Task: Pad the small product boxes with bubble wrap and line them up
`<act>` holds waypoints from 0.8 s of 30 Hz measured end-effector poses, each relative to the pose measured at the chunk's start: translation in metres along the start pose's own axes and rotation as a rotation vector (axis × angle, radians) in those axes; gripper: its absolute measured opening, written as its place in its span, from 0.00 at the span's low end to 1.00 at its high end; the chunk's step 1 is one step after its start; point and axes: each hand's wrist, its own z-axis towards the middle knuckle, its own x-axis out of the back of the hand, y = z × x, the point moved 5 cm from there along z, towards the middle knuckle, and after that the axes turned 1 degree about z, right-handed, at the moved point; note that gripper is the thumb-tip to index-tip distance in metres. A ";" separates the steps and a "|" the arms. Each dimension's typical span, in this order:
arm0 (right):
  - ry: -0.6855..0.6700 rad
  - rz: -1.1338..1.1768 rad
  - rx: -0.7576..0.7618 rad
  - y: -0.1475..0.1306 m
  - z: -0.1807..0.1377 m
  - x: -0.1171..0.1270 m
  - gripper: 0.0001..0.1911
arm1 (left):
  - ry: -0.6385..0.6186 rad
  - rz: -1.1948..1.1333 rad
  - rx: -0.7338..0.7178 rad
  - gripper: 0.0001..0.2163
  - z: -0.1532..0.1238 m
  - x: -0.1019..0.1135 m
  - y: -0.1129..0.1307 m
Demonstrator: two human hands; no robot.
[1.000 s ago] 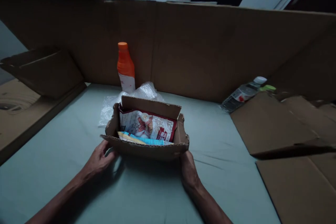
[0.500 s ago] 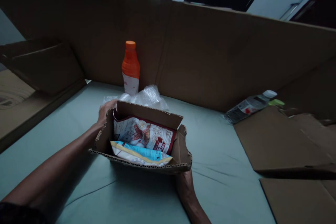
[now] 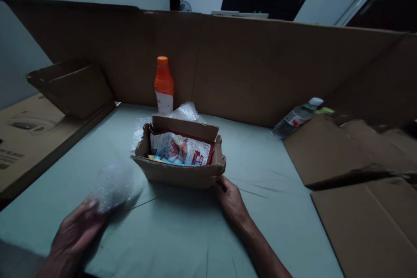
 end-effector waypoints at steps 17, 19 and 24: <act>-0.406 0.554 -0.084 -0.042 -0.082 -0.097 0.22 | -0.554 0.081 0.102 0.37 -0.070 -0.075 -0.038; -0.316 0.470 -0.051 -0.043 -0.076 -0.085 0.19 | -0.401 0.070 -0.003 0.34 -0.059 -0.053 -0.024; -0.106 0.255 0.125 -0.049 -0.070 -0.051 0.14 | -0.079 0.049 -0.350 0.21 -0.041 0.002 0.011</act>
